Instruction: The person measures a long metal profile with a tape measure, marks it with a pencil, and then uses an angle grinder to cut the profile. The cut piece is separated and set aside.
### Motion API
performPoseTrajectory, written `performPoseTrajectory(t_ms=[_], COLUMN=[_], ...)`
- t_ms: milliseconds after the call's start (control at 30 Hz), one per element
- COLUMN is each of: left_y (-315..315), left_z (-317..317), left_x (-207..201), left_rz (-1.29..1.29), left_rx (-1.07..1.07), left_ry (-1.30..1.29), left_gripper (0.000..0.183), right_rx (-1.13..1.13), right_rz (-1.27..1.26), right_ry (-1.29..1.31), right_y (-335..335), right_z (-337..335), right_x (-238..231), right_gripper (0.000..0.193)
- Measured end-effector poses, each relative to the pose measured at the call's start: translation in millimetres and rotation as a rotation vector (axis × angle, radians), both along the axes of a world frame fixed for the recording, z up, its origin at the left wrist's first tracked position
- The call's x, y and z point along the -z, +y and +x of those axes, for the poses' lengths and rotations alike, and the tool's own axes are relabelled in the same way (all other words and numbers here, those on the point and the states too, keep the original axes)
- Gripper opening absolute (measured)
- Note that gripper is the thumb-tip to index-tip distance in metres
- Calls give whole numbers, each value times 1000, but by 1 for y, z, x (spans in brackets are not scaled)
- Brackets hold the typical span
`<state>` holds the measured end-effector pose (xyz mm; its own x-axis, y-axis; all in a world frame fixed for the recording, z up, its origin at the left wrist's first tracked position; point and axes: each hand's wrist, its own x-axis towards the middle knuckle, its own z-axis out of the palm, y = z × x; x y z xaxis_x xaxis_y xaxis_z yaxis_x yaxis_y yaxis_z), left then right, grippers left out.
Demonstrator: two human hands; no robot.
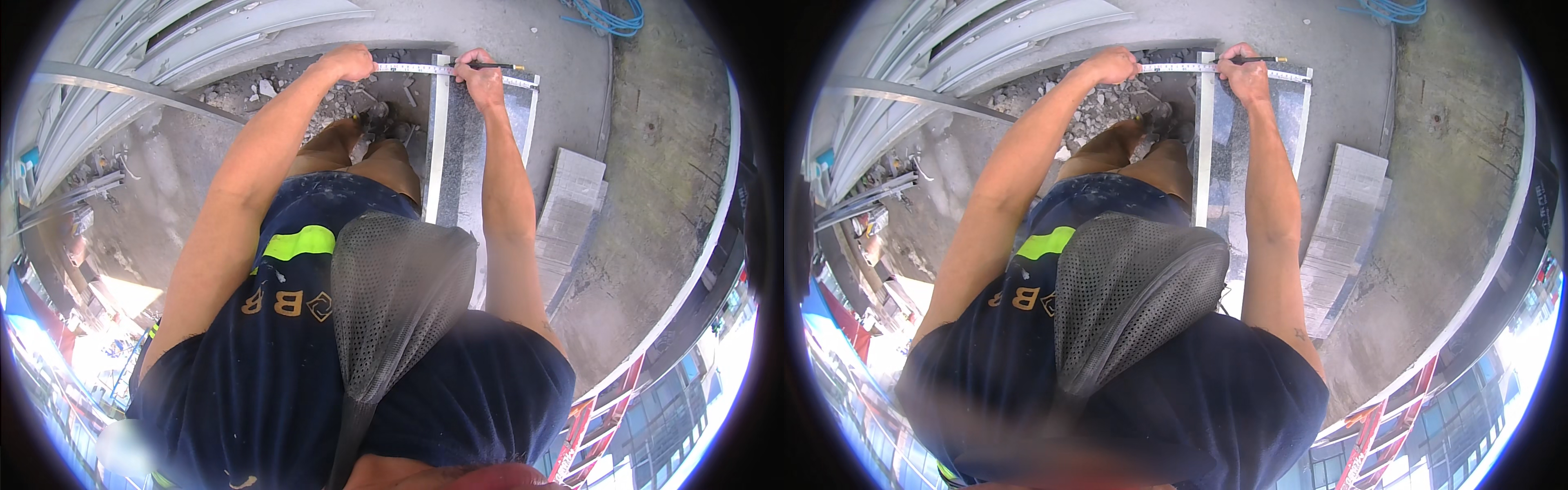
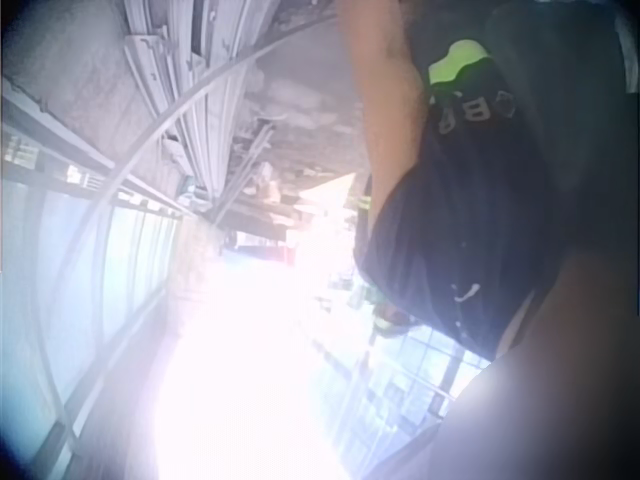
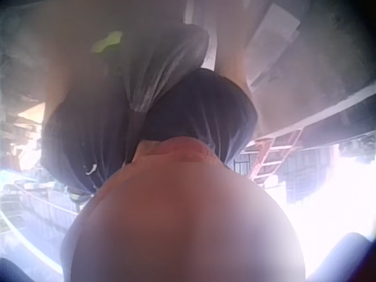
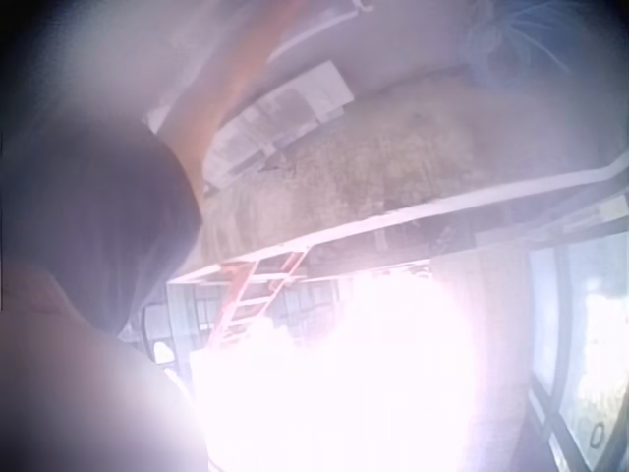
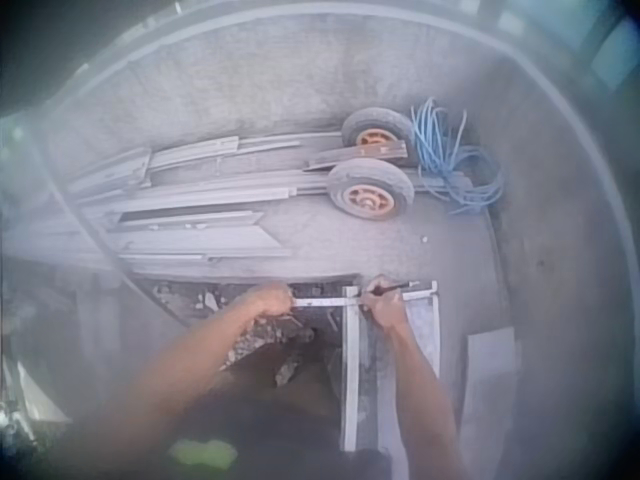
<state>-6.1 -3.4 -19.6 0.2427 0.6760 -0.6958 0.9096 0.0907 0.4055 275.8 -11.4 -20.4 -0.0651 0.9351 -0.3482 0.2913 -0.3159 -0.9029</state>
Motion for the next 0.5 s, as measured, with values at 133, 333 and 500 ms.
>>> performPoseTrajectory(t_ms=[133, 333, 500], left_y=[-1, 2, 4], left_z=[0, 3, 2], left_x=[0, -7, -6], left_rz=[42, -15, -34], left_rx=[52, 77, 97], left_ry=[13, 55, 58], left_gripper=[37, 36, 37], right_rx=[2, 6, 15], right_rz=[3, 1, 3], right_ry=[-17, -5, 10], right_y=[-1, -1, 0], right_z=[0, 0, 0], right_x=[-1, 1, 3], right_gripper=[10, 10, 10])
